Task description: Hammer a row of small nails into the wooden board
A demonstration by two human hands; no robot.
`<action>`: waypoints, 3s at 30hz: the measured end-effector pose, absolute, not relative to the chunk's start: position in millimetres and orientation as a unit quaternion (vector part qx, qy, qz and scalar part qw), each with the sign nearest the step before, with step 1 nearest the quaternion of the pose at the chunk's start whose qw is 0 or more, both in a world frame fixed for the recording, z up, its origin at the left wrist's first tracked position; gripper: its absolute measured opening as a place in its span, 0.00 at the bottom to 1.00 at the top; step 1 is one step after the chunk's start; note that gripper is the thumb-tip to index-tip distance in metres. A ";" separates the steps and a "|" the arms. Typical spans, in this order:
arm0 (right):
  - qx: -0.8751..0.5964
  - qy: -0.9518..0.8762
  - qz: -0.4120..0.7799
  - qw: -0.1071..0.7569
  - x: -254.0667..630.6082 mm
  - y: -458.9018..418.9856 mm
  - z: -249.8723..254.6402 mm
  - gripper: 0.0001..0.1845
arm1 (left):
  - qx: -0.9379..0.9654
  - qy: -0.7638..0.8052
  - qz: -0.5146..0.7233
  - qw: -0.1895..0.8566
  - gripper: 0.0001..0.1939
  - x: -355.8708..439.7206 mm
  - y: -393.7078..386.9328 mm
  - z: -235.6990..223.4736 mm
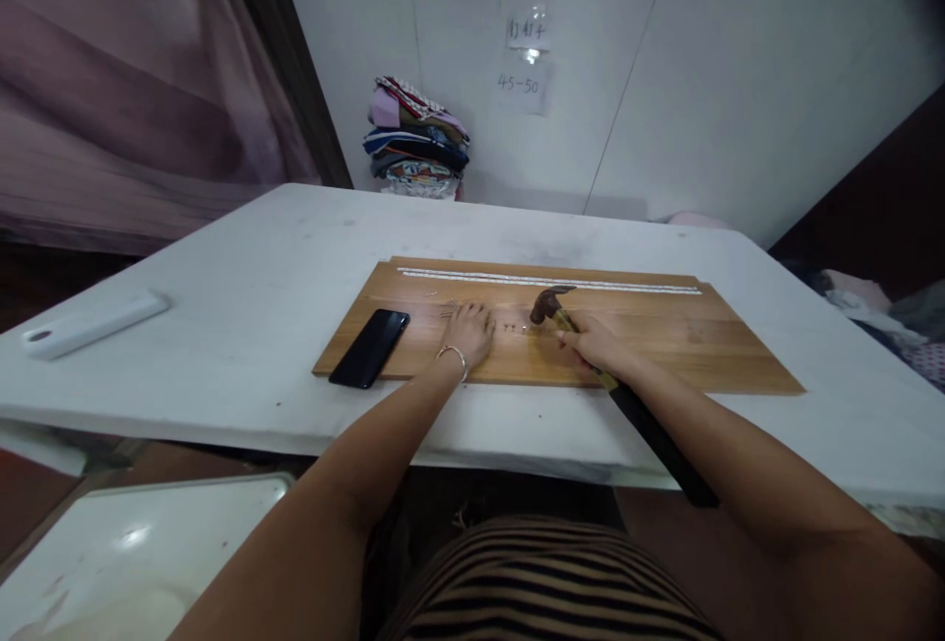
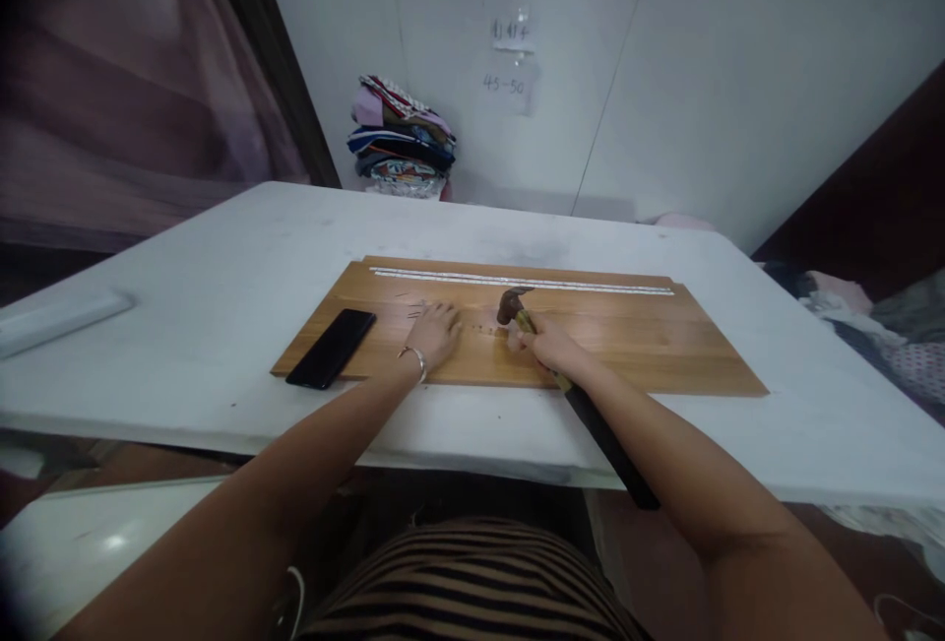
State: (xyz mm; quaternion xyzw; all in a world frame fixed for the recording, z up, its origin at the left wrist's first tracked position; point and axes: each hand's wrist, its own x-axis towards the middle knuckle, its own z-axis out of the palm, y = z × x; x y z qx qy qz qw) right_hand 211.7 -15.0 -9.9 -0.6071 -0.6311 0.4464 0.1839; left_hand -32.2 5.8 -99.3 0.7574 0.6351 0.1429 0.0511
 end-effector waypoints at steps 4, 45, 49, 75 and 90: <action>-0.593 -0.642 0.451 0.181 210.6 -14.8 -11.4 0.09 | 0.767 0.626 0.136 0.039 0.16 -29.7 5.5 -97.2; -0.567 -0.642 0.477 0.198 218.1 -4.8 -30.9 0.07 | 0.765 0.625 0.145 0.053 0.15 -31.0 12.3 -101.0; -0.581 -0.644 0.460 0.190 215.1 -5.2 -27.3 0.06 | 0.767 0.625 0.140 0.044 0.15 -31.1 11.7 -100.6; -0.571 -0.650 0.470 0.176 213.6 -6.0 -29.1 0.05 | 0.762 0.627 0.159 0.035 0.13 -31.7 16.8 -112.3; -0.595 -0.653 0.442 0.156 207.5 -6.4 -20.2 0.06 | 0.763 0.629 0.150 0.023 0.15 -30.0 16.2 -110.7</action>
